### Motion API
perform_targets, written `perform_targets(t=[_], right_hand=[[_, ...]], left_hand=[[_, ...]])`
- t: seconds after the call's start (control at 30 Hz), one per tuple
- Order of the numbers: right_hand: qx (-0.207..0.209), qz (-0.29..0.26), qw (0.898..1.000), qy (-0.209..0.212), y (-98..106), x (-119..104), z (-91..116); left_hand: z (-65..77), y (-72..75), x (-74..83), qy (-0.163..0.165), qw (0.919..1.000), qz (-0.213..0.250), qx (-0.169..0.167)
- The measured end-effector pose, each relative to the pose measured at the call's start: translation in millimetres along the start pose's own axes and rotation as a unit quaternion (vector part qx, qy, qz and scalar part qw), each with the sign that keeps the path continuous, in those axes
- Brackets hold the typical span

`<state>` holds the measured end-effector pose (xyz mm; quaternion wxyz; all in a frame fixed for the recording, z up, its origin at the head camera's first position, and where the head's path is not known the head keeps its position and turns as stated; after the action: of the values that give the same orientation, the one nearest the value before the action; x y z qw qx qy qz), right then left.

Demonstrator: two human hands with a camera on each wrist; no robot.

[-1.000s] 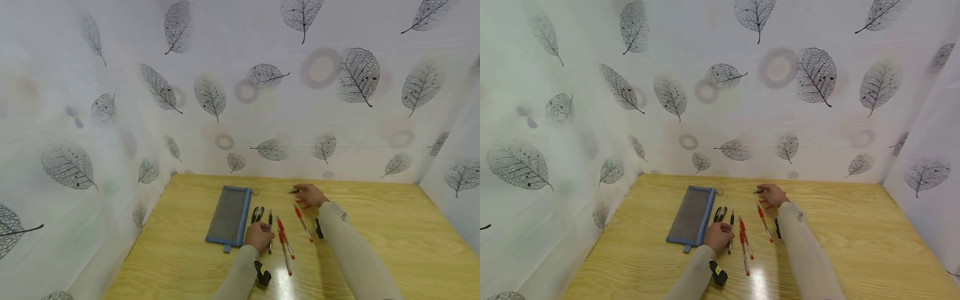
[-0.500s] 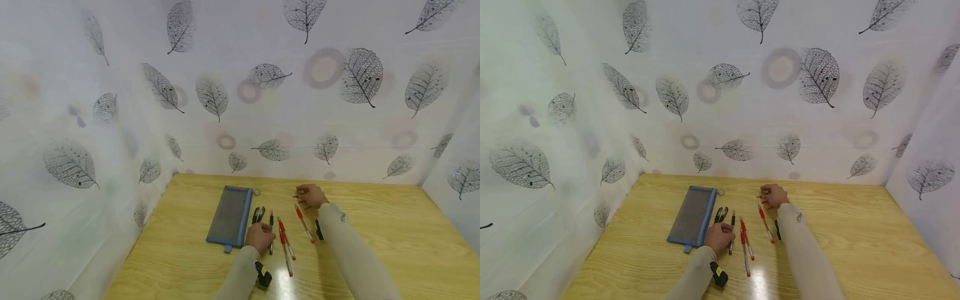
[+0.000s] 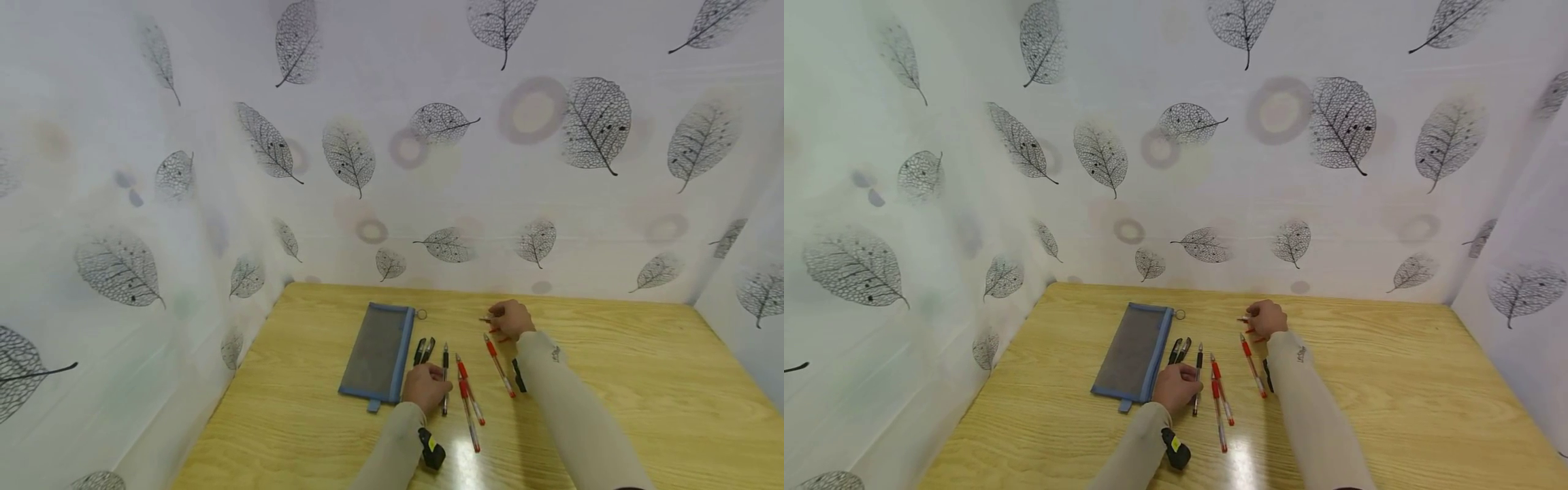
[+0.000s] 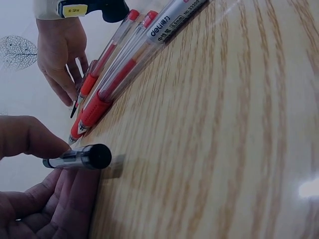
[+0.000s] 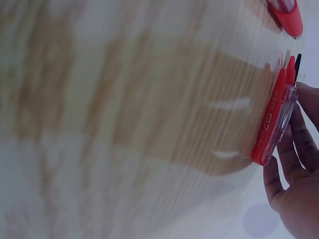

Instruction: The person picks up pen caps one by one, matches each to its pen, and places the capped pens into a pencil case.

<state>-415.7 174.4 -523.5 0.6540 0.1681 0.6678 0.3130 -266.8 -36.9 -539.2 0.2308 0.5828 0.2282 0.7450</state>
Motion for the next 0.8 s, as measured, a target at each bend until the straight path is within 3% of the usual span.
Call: perform_targets(t=[0.4,0.8], right_hand=[[-0.001,-0.021,0.999,-0.025,-1.0,2.8,0.1],[0.007,0.006,1.0,-0.019,-0.4,5.8,-0.8]], left_hand=[[0.5,-0.1,0.8,0.0,0.9999,0.002,-0.01],[1.7,0.9,1.1,0.0,0.9999,0.006,-0.012]])
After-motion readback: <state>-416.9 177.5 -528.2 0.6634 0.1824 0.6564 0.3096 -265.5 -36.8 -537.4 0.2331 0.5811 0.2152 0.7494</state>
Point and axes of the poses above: each hand's wrist, its own z-axis away from the middle knuckle, its own y-axis out of the back of the hand, x = y × z, the point moved 9 cm from there along -z, towards the middle knuckle, and after that the axes turned 8 degrees about -z, right-handed, at the moved point
